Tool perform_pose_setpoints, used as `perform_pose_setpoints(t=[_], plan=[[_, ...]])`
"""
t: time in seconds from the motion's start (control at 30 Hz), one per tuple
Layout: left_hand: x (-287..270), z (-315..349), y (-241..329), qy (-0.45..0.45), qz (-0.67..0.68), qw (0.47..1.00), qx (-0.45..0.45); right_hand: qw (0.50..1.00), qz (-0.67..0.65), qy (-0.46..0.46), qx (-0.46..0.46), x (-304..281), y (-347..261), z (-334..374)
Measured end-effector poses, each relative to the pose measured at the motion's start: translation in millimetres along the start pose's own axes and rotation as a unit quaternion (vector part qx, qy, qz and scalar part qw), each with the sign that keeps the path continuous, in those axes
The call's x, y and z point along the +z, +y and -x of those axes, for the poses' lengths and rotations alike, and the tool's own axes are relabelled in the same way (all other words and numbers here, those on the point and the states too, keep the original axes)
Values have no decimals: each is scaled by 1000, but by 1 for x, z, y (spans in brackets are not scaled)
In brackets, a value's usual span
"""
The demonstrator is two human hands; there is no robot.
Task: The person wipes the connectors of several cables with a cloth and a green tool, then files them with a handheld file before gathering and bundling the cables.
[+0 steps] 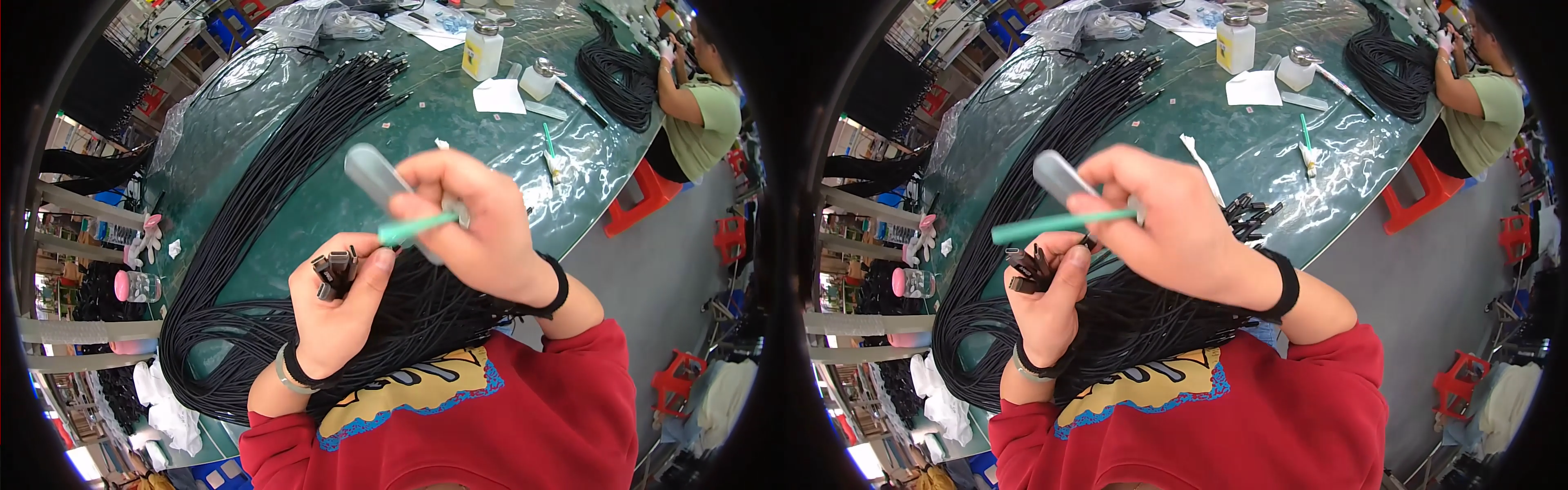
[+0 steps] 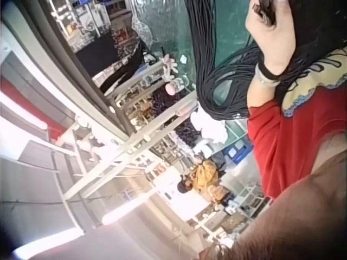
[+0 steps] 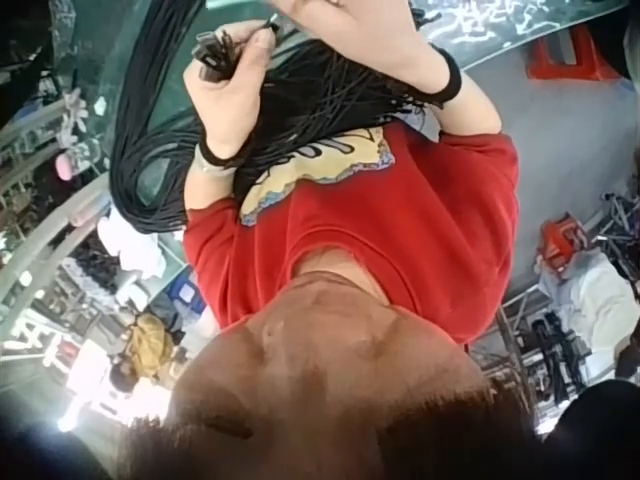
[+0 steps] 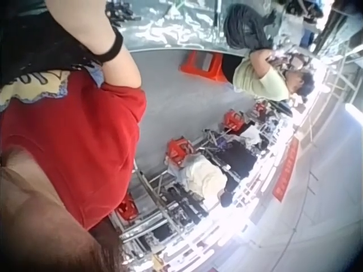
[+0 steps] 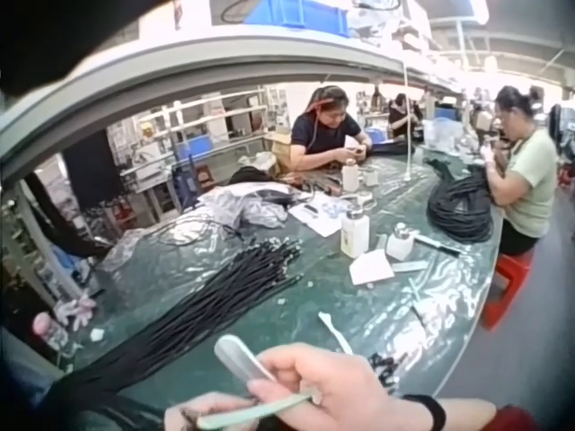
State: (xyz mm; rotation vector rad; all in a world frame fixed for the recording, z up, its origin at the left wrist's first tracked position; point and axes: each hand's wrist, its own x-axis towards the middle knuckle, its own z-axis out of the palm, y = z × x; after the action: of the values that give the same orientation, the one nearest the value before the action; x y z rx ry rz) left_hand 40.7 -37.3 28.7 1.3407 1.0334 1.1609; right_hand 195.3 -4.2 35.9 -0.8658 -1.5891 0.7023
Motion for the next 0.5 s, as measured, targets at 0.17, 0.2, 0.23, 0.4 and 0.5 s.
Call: perform_pose_setpoints(t=[0.17,0.2,0.23,0.4,0.5], plan=[[5,2,1,11,-35,999,27,999,32,-28,3,9,3,-1],[5,3,1,-6,-53,998,40,999,26,-23,5,11,3,-8],[5,4,0,-24,-72,996,54,1000,19,-18,7,11,3,-10],[0,2,3,-2,-10,1000,1,999,5,23,-23,1,7,-2],[-2,0,4,-4,2,1000,-2,999,-16,-20,26,-8,3,9]])
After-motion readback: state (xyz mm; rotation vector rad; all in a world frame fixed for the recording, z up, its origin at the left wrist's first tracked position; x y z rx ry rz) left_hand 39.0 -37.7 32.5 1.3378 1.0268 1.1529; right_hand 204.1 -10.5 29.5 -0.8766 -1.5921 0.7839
